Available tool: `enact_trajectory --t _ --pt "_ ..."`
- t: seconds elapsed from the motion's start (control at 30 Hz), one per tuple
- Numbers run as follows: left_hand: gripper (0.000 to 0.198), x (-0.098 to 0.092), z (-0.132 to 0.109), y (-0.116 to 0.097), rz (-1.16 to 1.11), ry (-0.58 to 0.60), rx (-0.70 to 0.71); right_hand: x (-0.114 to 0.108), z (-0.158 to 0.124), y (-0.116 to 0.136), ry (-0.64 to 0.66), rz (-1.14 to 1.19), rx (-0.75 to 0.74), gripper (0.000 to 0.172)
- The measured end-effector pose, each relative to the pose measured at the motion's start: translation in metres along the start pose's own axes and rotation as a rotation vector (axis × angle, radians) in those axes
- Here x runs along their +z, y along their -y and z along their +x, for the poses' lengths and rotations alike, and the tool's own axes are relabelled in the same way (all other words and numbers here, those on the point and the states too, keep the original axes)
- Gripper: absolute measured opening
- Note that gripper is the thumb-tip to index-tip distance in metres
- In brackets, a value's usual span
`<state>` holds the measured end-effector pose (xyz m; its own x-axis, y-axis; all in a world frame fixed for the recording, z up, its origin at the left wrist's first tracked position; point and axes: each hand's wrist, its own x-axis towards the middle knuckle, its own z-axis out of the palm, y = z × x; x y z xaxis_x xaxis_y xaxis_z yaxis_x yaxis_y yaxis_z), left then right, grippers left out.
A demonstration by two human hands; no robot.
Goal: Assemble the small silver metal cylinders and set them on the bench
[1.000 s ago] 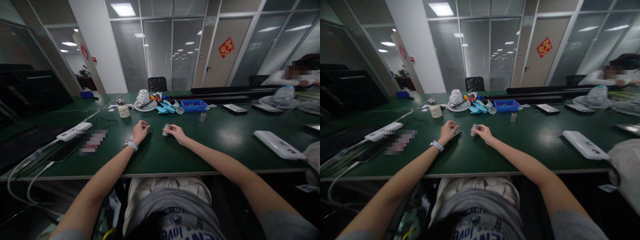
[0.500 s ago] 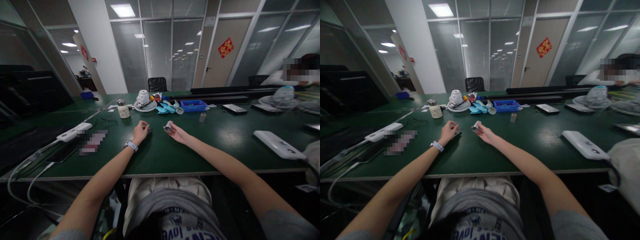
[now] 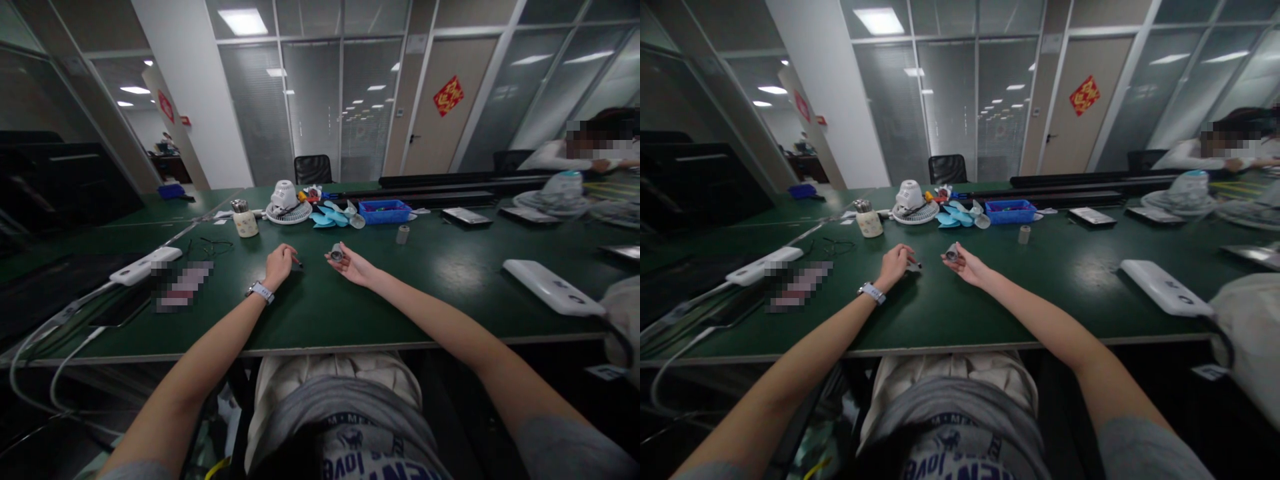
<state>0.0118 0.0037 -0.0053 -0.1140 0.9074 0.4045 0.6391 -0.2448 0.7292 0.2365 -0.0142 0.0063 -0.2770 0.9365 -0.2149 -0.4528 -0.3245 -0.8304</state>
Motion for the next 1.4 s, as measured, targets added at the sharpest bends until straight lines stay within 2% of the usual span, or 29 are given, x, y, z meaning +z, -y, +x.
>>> enact_trajectory --t 0.27,0.53,0.7,0.97,1.4 --pt "0.033 0.001 0.003 0.004 0.033 0.015 0.005 0.000 0.001 0.000 -0.009 0.006 0.009 0.026" --pt "0.038 -0.002 0.001 -0.001 0.109 0.036 0.018 0.002 -0.004 0.002 -0.016 0.027 0.028 0.022" --pt "0.036 -0.005 -0.001 -0.006 0.193 0.053 0.034 0.004 -0.006 0.001 -0.027 0.007 0.008 0.020" --pt "0.029 -0.004 -0.002 -0.008 0.320 0.012 0.060 0.005 -0.006 0.001 -0.036 0.042 0.021 0.020" --pt "0.027 -0.005 -0.004 -0.009 0.279 0.019 0.070 0.002 -0.003 0.000 -0.009 0.026 0.027 0.019"
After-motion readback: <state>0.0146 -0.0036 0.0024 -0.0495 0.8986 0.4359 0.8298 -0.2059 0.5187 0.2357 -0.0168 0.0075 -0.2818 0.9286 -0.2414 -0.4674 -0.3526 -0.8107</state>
